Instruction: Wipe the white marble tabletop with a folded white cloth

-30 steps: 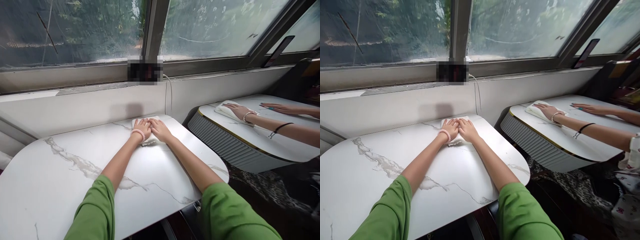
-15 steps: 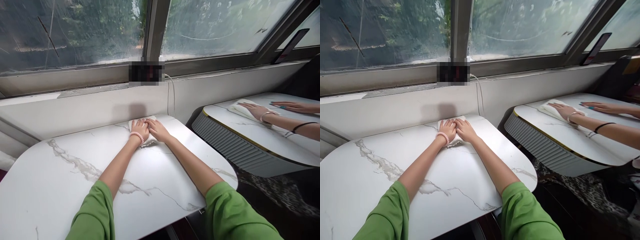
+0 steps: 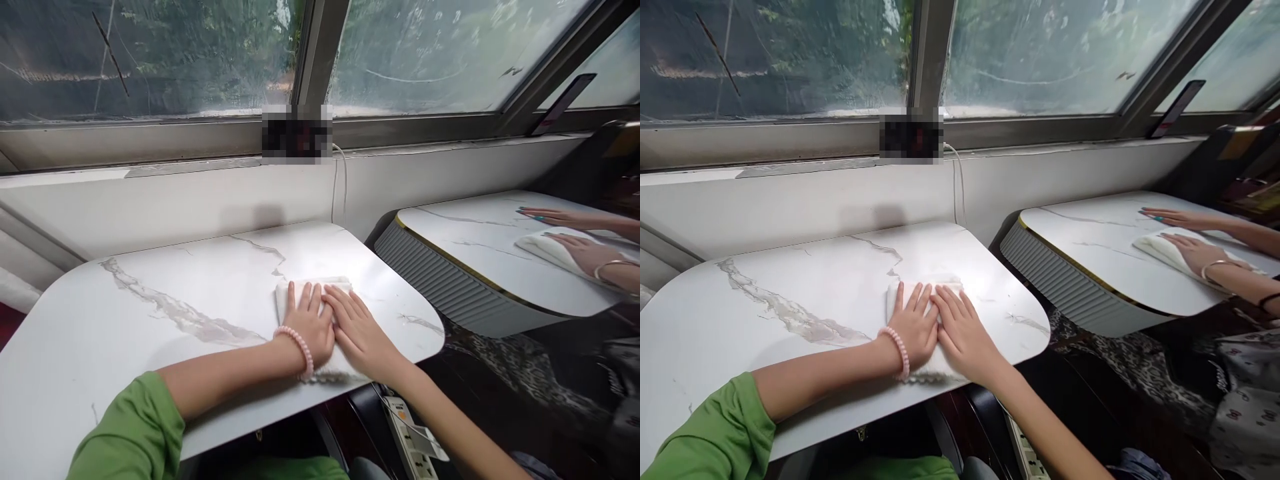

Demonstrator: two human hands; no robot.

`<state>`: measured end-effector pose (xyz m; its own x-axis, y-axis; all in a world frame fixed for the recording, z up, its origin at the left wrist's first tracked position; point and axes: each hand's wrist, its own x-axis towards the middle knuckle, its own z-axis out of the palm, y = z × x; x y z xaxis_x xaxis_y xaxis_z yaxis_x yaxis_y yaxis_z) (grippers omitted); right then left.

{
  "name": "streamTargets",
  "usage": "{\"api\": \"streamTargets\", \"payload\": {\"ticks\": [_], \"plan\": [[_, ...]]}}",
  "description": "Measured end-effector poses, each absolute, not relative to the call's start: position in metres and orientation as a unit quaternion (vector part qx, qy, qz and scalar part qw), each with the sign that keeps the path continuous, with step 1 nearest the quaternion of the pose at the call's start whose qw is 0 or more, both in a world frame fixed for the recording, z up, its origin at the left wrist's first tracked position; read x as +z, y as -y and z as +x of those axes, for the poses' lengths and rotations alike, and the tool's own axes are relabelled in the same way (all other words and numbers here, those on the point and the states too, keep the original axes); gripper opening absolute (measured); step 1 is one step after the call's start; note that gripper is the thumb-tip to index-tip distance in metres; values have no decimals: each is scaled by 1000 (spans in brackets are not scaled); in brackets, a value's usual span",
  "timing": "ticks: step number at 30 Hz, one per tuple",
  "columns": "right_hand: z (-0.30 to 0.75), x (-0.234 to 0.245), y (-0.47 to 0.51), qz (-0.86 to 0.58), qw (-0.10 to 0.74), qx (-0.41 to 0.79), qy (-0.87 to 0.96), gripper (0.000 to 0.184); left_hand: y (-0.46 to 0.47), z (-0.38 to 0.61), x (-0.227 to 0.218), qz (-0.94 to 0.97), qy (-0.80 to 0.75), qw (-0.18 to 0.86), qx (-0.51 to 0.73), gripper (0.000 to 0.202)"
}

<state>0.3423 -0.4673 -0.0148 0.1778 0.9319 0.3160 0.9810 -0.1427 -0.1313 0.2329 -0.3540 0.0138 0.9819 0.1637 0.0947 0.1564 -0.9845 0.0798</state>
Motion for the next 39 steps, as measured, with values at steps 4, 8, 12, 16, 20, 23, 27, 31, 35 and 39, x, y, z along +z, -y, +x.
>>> {"api": "streamTargets", "payload": {"ticks": [4, 8, 12, 16, 20, 23, 27, 31, 35, 39], "plan": [[321, -12, 484, -742, 156, -84, 646, 56, 368, 212, 17, 996, -59, 43, 46, 53], [320, -12, 480, -740, 174, -71, 645, 58, 366, 209, 17, 995, -72, 56, 50, 52], [329, -12, 462, -736, 177, -57, 651, 56, 353, 214, 13, 993, -89, 62, 50, 54], [339, -11, 423, -733, 173, -28, 657, 53, 323, 222, 11, 989, -131, 49, 45, 53], [350, -11, 362, -743, 185, -21, 643, 50, 274, 232, 11, 981, -188, 35, 39, 50], [359, -10, 314, -734, 185, -21, 653, 49, 231, 240, 11, 975, -218, 24, 37, 49], [371, -8, 261, -736, 187, -22, 651, 49, 178, 254, 9, 971, -235, 13, 43, 47], [380, -7, 229, -739, 199, -24, 644, 48, 147, 265, 7, 967, -247, -1, 58, 46], [385, -10, 219, -737, 215, -30, 640, 47, 140, 269, 5, 965, -253, 0, 65, 46], [383, -11, 223, -737, 210, -39, 641, 47, 145, 267, 3, 961, -265, -3, 75, 46]]}}
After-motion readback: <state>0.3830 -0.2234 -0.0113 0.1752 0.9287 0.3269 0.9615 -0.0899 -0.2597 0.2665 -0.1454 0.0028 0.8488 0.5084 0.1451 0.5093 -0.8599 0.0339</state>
